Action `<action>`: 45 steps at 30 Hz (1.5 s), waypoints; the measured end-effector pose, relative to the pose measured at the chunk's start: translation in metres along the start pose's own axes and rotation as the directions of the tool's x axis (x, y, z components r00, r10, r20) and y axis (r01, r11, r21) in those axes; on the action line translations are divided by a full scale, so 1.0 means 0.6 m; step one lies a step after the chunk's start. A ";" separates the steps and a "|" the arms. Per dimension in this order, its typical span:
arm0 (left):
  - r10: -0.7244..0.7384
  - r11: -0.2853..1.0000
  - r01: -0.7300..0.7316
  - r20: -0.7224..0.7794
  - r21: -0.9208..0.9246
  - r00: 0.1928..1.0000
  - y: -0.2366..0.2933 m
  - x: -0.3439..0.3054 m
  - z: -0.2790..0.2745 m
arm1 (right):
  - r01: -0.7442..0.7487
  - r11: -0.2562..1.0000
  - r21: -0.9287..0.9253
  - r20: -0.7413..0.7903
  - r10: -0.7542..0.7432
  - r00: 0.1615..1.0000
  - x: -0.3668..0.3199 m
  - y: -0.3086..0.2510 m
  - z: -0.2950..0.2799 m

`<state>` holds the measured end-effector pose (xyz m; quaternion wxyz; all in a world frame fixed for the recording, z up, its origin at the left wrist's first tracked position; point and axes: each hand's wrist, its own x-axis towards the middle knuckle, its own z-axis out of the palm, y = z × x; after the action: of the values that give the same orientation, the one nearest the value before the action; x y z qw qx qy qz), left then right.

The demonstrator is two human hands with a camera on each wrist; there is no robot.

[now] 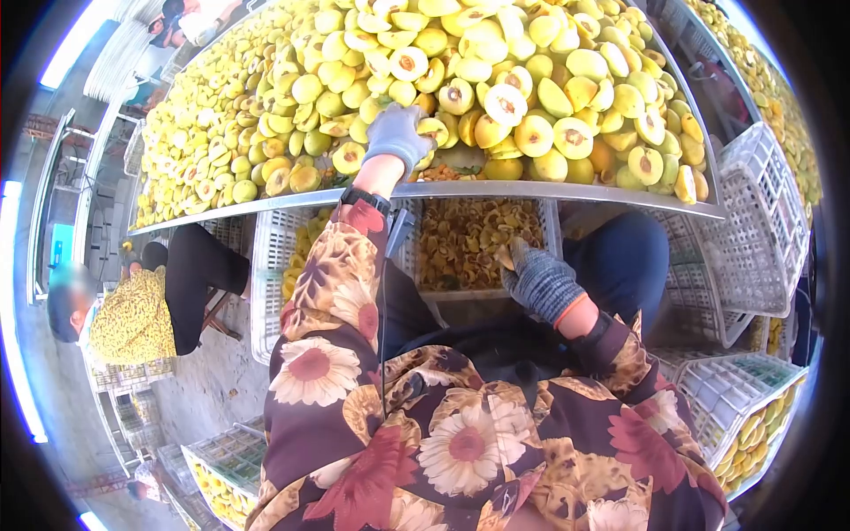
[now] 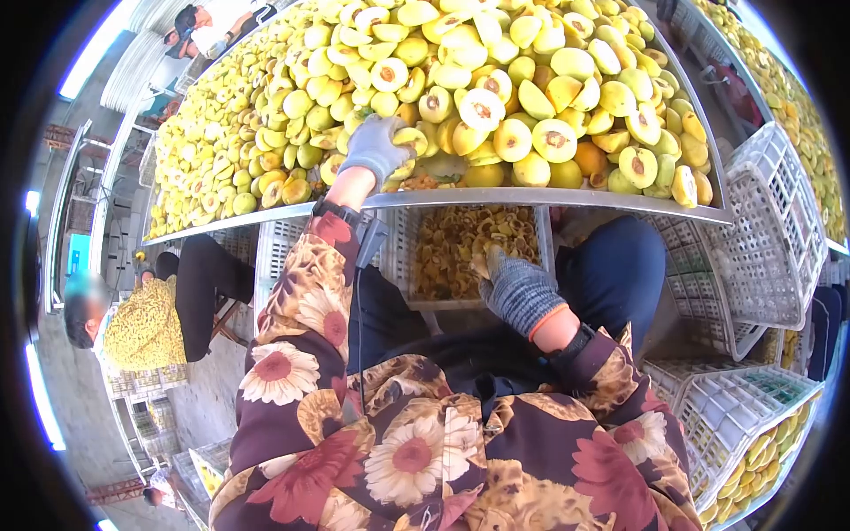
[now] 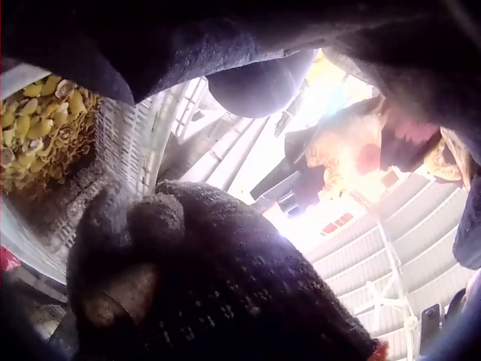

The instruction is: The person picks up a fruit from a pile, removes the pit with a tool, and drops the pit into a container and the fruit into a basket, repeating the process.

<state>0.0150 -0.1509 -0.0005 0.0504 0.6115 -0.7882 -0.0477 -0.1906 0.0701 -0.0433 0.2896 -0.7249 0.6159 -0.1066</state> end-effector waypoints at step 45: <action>-0.097 0.481 -0.310 -0.402 -0.820 0.911 0.120 -0.296 0.034 | 0.094 0.988 0.119 -0.151 -0.075 0.986 0.013 -0.092 -0.030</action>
<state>-0.0128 0.0390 -0.0143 0.5129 0.4456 -0.6642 -0.3117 -0.1523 0.0613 -0.0001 0.2843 -0.7210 0.5960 -0.2102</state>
